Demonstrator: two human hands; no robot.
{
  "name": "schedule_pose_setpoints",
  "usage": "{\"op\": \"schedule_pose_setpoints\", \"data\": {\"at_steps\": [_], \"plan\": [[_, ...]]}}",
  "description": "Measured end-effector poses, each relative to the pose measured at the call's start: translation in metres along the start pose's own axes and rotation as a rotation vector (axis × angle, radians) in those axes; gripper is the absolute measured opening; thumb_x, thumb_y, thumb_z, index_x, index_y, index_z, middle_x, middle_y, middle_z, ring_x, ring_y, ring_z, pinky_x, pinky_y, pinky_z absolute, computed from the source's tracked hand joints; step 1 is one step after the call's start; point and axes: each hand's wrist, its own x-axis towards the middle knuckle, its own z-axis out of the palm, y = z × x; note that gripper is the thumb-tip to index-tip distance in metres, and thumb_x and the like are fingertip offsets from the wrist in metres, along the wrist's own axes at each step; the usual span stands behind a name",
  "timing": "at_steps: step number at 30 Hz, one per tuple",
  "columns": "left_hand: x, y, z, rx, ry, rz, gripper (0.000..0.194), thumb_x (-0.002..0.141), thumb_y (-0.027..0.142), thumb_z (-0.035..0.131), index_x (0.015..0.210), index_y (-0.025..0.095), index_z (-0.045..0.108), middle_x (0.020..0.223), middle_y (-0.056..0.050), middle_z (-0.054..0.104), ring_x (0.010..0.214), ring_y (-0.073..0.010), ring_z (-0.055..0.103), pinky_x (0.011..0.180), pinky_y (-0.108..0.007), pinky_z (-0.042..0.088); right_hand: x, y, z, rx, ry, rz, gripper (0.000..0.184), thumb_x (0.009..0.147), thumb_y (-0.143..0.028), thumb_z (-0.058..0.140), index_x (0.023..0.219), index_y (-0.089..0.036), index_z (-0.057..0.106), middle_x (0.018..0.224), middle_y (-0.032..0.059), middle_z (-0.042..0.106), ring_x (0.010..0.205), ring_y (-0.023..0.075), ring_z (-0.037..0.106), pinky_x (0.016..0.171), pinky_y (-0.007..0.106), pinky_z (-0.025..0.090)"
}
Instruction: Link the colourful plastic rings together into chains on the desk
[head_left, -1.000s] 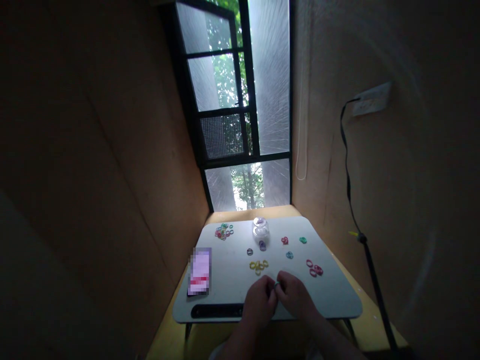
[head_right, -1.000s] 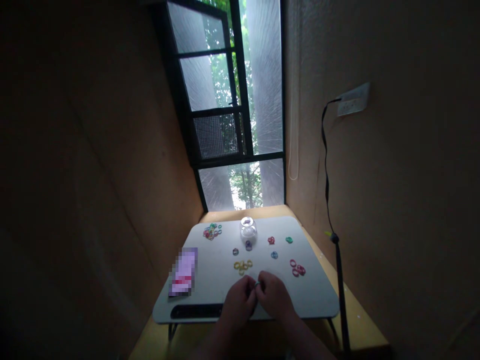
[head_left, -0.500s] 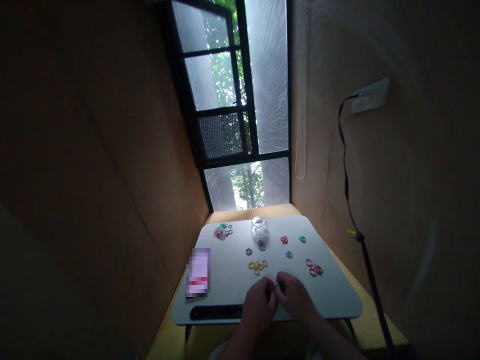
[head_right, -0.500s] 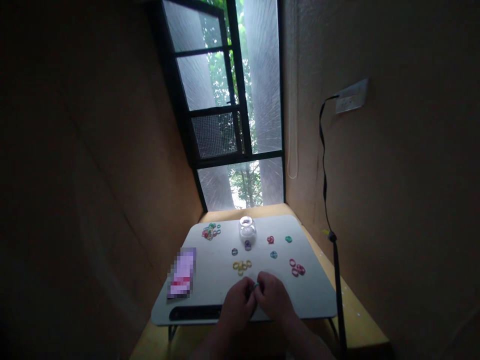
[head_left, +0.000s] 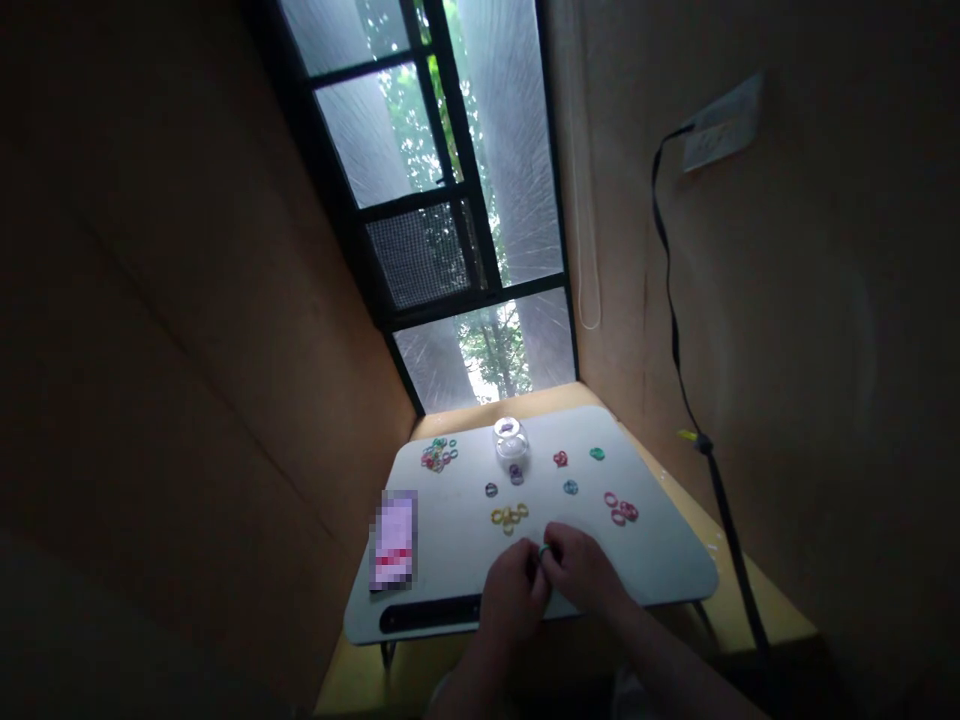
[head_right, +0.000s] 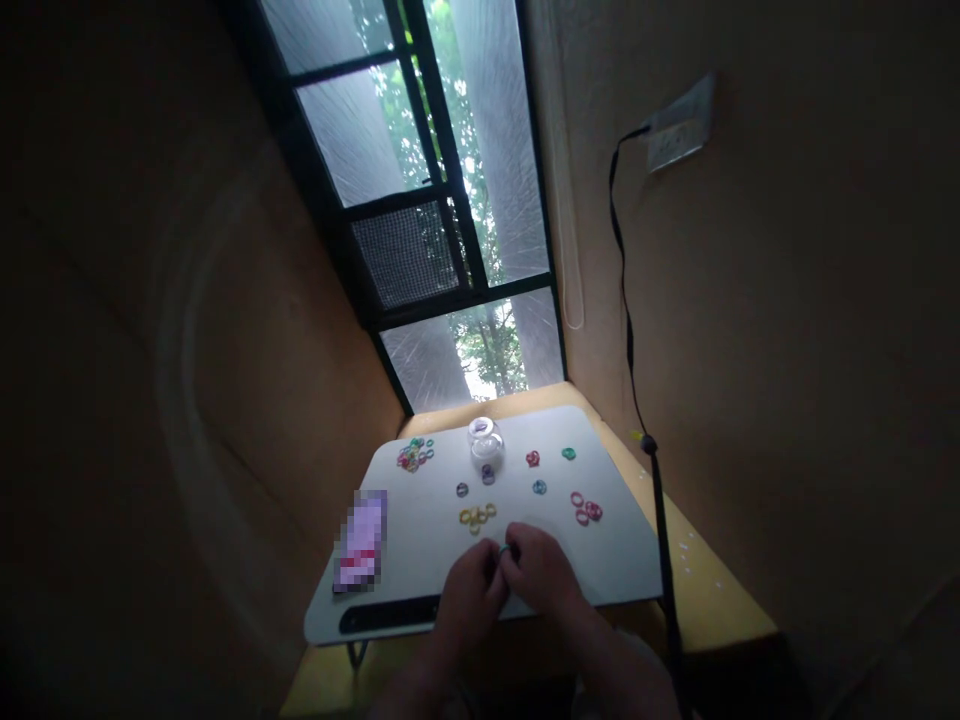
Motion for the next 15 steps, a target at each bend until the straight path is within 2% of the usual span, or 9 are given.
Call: {"op": "schedule_pose_setpoints", "data": {"at_steps": [15], "plan": [[-0.0004,-0.0023,0.0015,-0.024,0.010,0.003,0.013,0.089,0.025,0.048,0.077,0.020,0.051,0.072,0.001,0.055,0.068,-0.0140,0.049,0.062,-0.026,0.031,-0.0002,-0.0033,-0.0037,-0.006,0.002,-0.008,0.010,0.076,-0.017,0.049,0.067,-0.021,0.046,0.064,-0.0026,0.052,0.061,0.0128,0.045,0.059,0.024,0.026]]}}
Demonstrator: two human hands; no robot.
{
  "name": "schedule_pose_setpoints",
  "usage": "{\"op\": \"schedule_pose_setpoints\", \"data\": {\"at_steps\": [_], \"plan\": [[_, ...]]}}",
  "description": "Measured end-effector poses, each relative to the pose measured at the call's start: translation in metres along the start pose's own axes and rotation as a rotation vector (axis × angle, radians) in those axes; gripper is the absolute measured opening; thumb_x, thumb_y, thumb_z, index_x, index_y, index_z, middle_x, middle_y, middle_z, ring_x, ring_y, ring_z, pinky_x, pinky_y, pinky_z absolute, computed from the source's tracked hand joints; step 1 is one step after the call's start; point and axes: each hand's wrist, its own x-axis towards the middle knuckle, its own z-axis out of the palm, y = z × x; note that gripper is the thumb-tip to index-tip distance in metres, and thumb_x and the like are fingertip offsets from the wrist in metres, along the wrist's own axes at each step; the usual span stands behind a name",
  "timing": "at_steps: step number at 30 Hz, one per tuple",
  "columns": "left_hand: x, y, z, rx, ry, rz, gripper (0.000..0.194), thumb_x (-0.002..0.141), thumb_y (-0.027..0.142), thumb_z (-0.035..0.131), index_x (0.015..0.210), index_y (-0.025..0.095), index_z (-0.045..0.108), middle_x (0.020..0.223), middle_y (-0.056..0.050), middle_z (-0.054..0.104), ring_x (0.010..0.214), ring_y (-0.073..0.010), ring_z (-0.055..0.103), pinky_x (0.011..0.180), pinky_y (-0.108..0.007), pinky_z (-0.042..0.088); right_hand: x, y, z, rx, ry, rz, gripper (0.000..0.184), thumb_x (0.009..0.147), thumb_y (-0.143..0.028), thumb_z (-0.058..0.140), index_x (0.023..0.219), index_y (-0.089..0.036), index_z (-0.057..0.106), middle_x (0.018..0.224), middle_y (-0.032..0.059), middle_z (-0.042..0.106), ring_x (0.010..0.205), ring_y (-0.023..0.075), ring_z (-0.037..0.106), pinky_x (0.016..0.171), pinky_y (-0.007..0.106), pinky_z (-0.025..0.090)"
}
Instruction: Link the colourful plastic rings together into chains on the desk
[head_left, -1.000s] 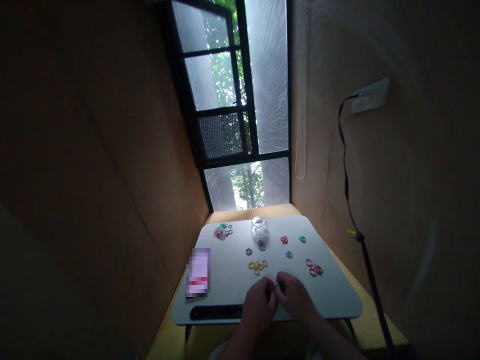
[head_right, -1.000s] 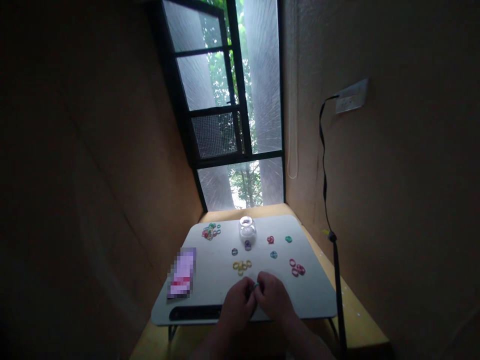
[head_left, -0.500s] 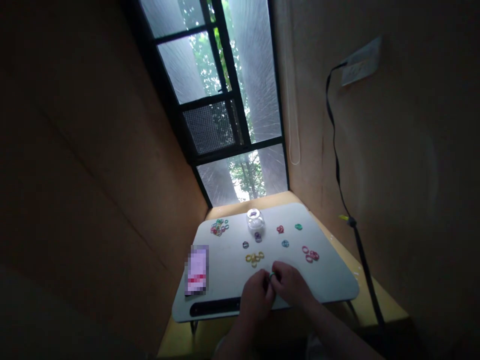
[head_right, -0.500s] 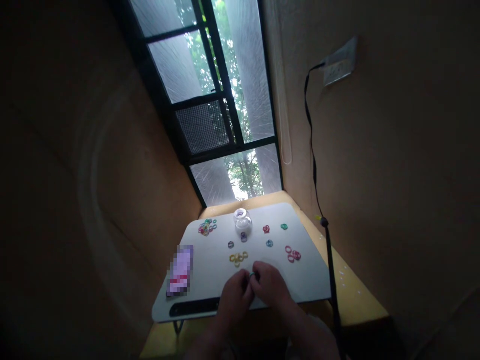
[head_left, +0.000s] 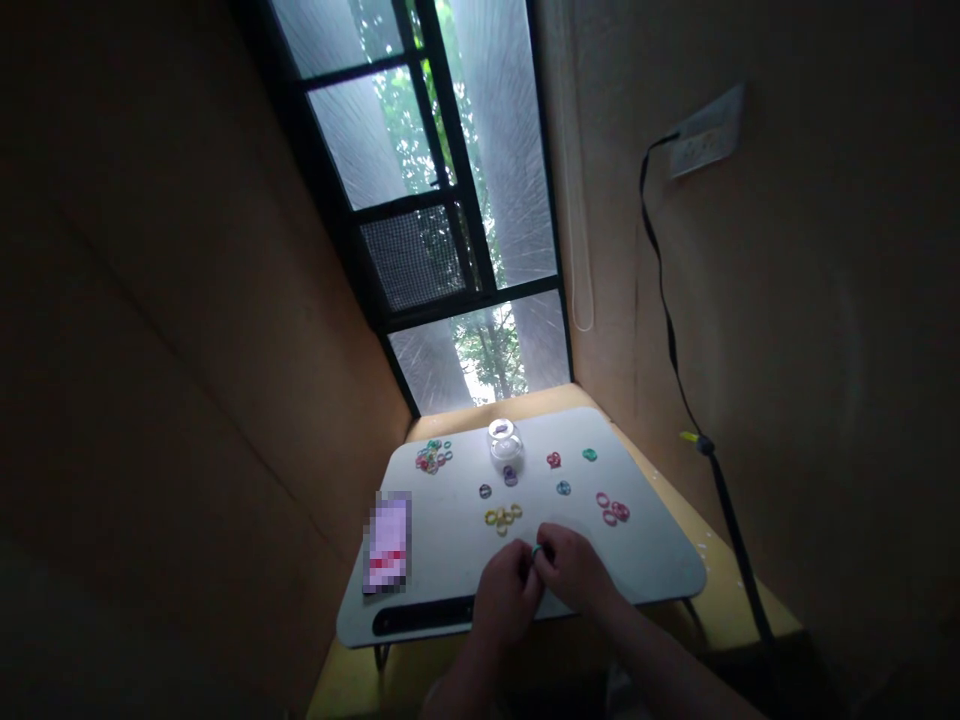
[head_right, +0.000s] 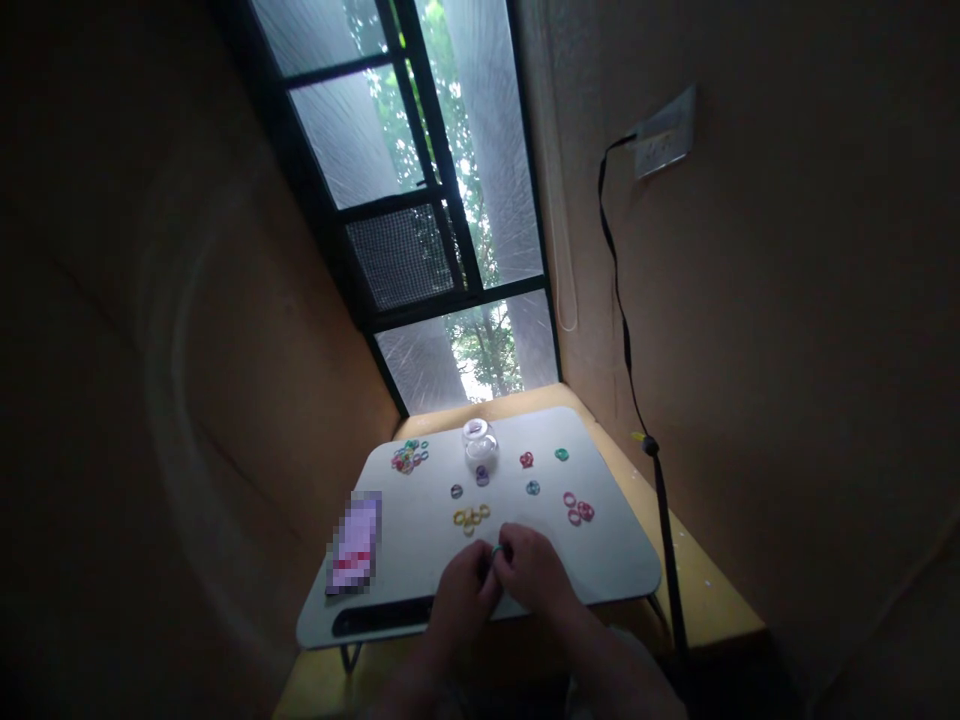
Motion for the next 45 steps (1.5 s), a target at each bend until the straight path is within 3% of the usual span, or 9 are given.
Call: {"op": "schedule_pose_setpoints", "data": {"at_steps": [27,45], "plan": [[-0.0033,-0.0012,-0.0004,-0.041,0.026,0.009,0.010,0.086,0.022,0.050,0.077,0.019,0.052,0.073,0.001,0.056,0.068,-0.0135,0.048,0.062,-0.026,0.029,-0.0014,-0.0035,0.0001,-0.033,-0.013,0.013,0.010,0.076,-0.016,0.046,0.067,-0.021,0.044,0.065,-0.0016,0.054,0.063,0.0145,0.049,0.060,0.025,0.029],[0.0032,0.0009,-0.0033,0.011,-0.089,-0.046,0.011,0.087,0.026,0.050,0.078,0.020,0.051,0.075,0.000,0.056,0.069,-0.0154,0.049,0.063,-0.027,0.030,0.0043,0.0028,-0.0019,0.007,-0.086,0.009,0.008,0.076,-0.018,0.047,0.069,-0.021,0.044,0.066,-0.0016,0.052,0.064,0.0144,0.047,0.061,0.026,0.029]]}}
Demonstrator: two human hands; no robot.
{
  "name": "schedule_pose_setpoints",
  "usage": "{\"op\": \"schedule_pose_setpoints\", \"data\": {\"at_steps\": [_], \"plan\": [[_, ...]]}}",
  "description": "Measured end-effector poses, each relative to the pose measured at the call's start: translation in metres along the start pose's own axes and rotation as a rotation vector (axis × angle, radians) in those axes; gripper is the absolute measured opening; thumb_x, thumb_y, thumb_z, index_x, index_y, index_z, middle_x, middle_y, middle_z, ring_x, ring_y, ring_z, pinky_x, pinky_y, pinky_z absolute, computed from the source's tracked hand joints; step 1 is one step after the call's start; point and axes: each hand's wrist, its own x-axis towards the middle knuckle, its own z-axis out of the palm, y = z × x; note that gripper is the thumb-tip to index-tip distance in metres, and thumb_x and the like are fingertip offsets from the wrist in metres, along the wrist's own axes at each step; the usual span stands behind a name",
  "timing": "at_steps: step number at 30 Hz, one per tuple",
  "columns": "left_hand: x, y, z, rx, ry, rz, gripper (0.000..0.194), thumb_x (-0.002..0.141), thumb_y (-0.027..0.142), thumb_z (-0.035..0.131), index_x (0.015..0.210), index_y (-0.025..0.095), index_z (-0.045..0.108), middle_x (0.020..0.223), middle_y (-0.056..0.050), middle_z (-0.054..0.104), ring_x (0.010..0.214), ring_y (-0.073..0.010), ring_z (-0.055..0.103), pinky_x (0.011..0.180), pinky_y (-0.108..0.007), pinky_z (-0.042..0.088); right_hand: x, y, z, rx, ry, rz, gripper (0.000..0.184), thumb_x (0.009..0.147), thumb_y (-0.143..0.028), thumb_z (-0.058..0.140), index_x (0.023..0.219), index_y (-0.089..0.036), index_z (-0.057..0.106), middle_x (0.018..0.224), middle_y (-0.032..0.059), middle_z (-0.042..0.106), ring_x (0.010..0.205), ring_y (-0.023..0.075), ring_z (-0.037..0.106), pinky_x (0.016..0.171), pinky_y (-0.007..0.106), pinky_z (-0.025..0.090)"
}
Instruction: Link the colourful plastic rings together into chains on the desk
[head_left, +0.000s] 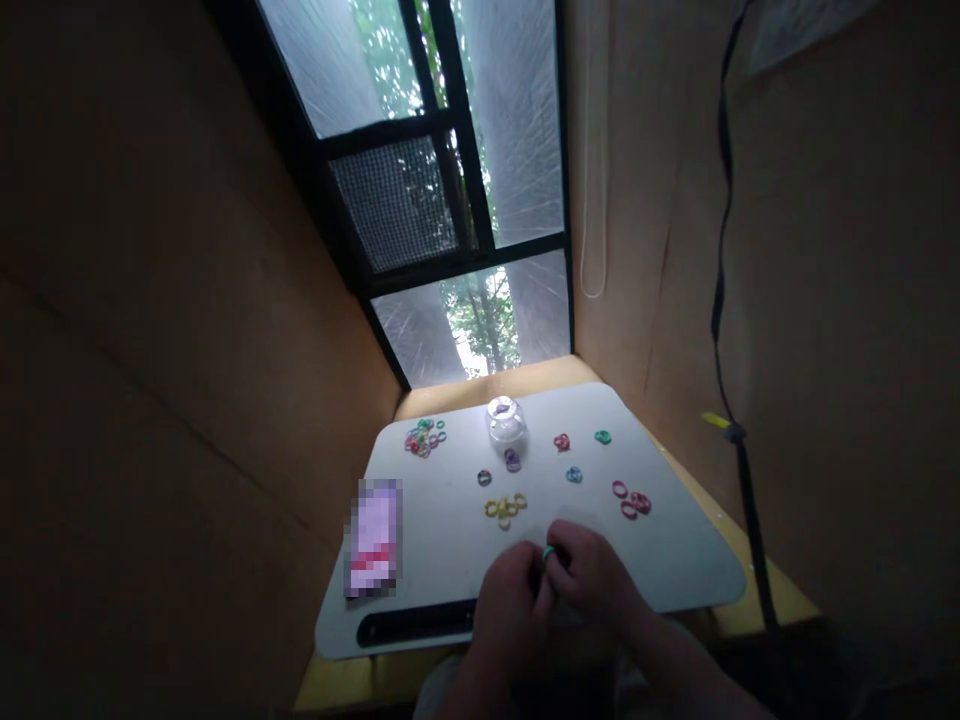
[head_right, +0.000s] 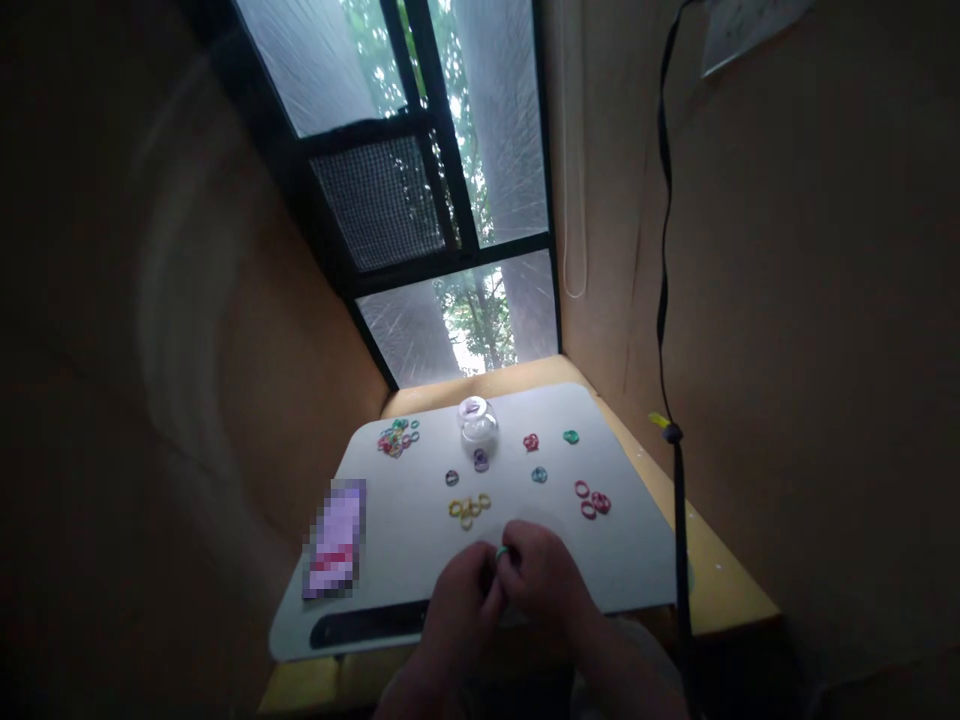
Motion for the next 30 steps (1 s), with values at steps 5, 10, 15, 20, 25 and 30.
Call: {"op": "schedule_pose_setpoints", "data": {"at_steps": [5,10,15,20,25,30], "plan": [[0.0084,-0.0028,0.0009,-0.011,-0.043,-0.007,0.011,0.088,0.027,0.048,0.081,0.021,0.054,0.077,-0.001,0.059,0.071,-0.0166,0.052,0.062,-0.028,0.032,0.0068,-0.0007,-0.0041,0.031,-0.046,0.031,0.010,0.077,-0.021,0.049,0.069,-0.021,0.044,0.065,-0.0023,0.050,0.062,0.0139,0.045,0.059,0.026,0.028],[0.0083,-0.0079,0.0025,-0.036,-0.038,-0.001,0.010,0.087,0.027,0.050,0.083,0.021,0.056,0.079,-0.002,0.060,0.073,-0.0175,0.053,0.064,-0.028,0.033,0.0072,0.0010,-0.0019,0.036,-0.070,0.034,0.009,0.077,-0.022,0.049,0.069,-0.021,0.044,0.066,-0.0017,0.051,0.063,0.0145,0.045,0.060,0.027,0.028],[0.0076,-0.0066,-0.0003,-0.052,-0.042,-0.009,0.010,0.086,0.027,0.051,0.080,0.021,0.057,0.077,-0.002,0.060,0.072,-0.0168,0.051,0.063,-0.029,0.032,0.0073,0.0010,-0.0013,0.028,-0.071,0.047,0.010,0.077,-0.024,0.049,0.068,-0.022,0.046,0.065,-0.0008,0.052,0.062,0.0151,0.045,0.059,0.028,0.029],[0.0051,-0.0031,-0.0034,-0.054,-0.018,0.014,0.007,0.085,0.024,0.051,0.080,0.021,0.054,0.078,-0.001,0.058,0.071,-0.0160,0.049,0.063,-0.028,0.030,0.0053,-0.0030,-0.0014,-0.017,-0.030,0.031,0.011,0.078,-0.023,0.048,0.067,-0.022,0.047,0.064,-0.0014,0.052,0.061,0.0143,0.044,0.058,0.027,0.029],[0.0020,-0.0039,-0.0021,-0.051,0.036,0.031,0.007,0.085,0.023,0.052,0.079,0.020,0.052,0.076,0.000,0.057,0.070,-0.0147,0.048,0.063,-0.027,0.030,0.0027,-0.0040,0.0020,-0.035,0.026,0.017,0.014,0.079,-0.023,0.049,0.066,-0.021,0.044,0.063,-0.0029,0.051,0.060,0.0131,0.045,0.058,0.026,0.028],[-0.0002,-0.0038,-0.0020,-0.049,0.074,0.079,0.009,0.086,0.020,0.050,0.078,0.019,0.052,0.075,0.001,0.056,0.069,-0.0139,0.048,0.063,-0.026,0.030,0.0018,-0.0040,0.0036,-0.048,0.045,0.000,0.015,0.080,-0.023,0.048,0.066,-0.021,0.045,0.063,-0.0030,0.051,0.060,0.0132,0.046,0.058,0.025,0.029]]}}
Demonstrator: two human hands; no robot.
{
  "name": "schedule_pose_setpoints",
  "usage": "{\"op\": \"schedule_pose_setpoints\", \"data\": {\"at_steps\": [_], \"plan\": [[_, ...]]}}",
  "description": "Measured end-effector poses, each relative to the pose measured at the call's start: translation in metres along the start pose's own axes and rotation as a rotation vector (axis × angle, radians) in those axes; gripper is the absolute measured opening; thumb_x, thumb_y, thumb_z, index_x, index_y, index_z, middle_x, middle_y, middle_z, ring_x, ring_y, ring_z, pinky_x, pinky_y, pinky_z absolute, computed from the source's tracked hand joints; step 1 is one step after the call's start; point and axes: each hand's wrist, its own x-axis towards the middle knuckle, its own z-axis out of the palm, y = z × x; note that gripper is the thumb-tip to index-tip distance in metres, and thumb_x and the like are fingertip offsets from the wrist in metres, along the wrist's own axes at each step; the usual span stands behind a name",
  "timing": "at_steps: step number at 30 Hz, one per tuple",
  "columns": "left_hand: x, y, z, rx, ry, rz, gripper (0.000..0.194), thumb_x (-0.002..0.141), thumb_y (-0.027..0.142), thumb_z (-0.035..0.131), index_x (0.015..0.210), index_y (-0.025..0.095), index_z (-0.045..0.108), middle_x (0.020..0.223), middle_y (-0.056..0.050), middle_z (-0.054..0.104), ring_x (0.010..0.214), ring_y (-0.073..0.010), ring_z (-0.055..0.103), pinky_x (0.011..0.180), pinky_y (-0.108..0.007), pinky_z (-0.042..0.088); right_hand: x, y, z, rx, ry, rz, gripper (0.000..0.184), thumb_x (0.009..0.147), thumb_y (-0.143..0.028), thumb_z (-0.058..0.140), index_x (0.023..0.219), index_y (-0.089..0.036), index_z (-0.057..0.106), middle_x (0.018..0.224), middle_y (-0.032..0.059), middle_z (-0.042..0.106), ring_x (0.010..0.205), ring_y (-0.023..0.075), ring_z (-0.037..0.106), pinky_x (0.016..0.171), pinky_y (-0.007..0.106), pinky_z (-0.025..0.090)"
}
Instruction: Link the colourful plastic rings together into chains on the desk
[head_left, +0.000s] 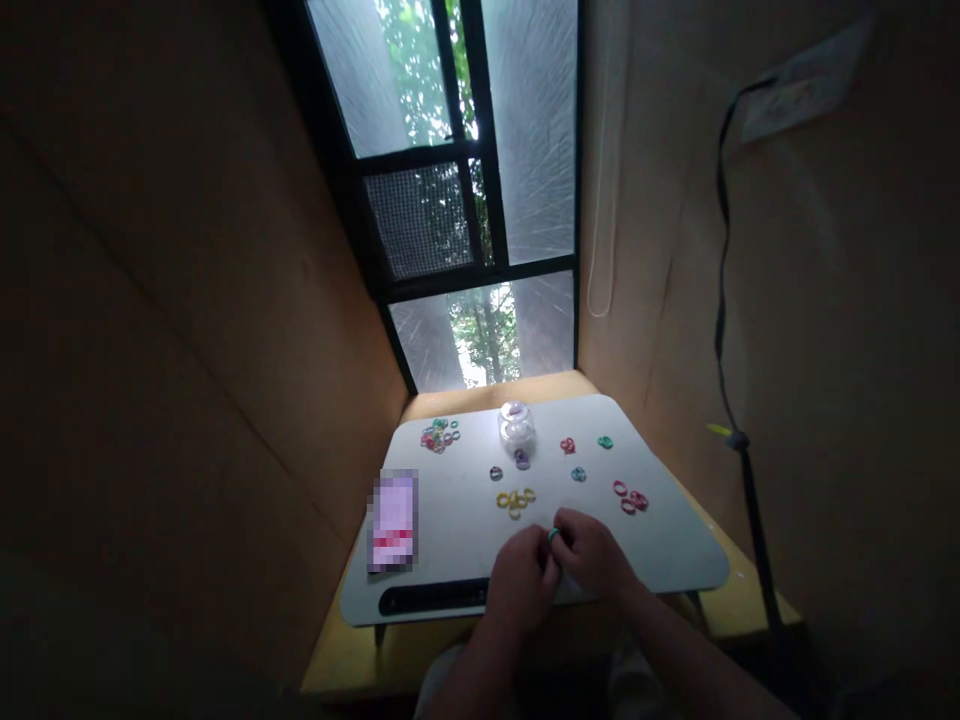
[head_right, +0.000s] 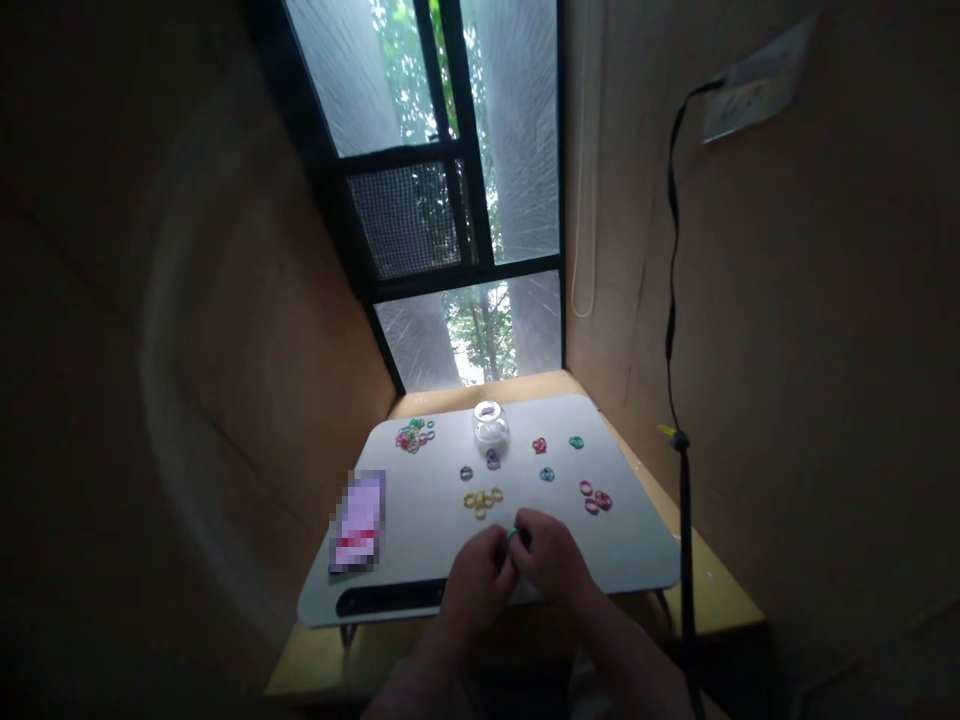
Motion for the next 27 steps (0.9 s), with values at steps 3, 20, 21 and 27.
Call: {"op": "schedule_pose_setpoints", "data": {"at_steps": [3,20,21,27], "plan": [[-0.0007,0.0007,0.0000,0.005,0.006,0.006,0.009,0.086,0.021,0.050,0.078,0.019,0.052,0.074,0.001,0.055,0.068,-0.0138,0.047,0.062,-0.026,0.029,-0.0007,0.0002,0.0011,-0.007,0.021,0.002,0.014,0.079,-0.023,0.048,0.066,-0.021,0.047,0.062,-0.0028,0.052,0.060,0.0132,0.046,0.058,0.025,0.028],[0.0001,-0.0020,0.0035,0.008,0.025,0.006,0.009,0.088,0.022,0.050,0.079,0.019,0.053,0.075,0.000,0.057,0.068,-0.0135,0.049,0.061,-0.025,0.029,0.0001,0.0006,0.0023,-0.026,0.028,0.011,0.013,0.079,-0.021,0.048,0.066,-0.021,0.046,0.063,-0.0029,0.052,0.060,0.0131,0.046,0.058,0.025,0.027],[0.0001,-0.0020,0.0035,0.007,0.022,0.005,0.009,0.088,0.022,0.050,0.079,0.019,0.053,0.075,0.000,0.057,0.068,-0.0134,0.049,0.061,-0.025,0.029,0.0001,0.0010,0.0027,-0.025,0.027,0.014,0.013,0.079,-0.021,0.048,0.066,-0.021,0.046,0.063,-0.0030,0.052,0.060,0.0130,0.046,0.058,0.025,0.027],[-0.0006,0.0011,0.0017,0.018,0.026,0.005,0.011,0.089,0.023,0.049,0.078,0.020,0.052,0.074,0.000,0.057,0.067,-0.0135,0.049,0.061,-0.025,0.029,-0.0004,0.0005,0.0021,-0.016,0.030,0.008,0.012,0.079,-0.021,0.048,0.067,-0.021,0.047,0.063,-0.0031,0.052,0.060,0.0131,0.046,0.059,0.025,0.027]]}}
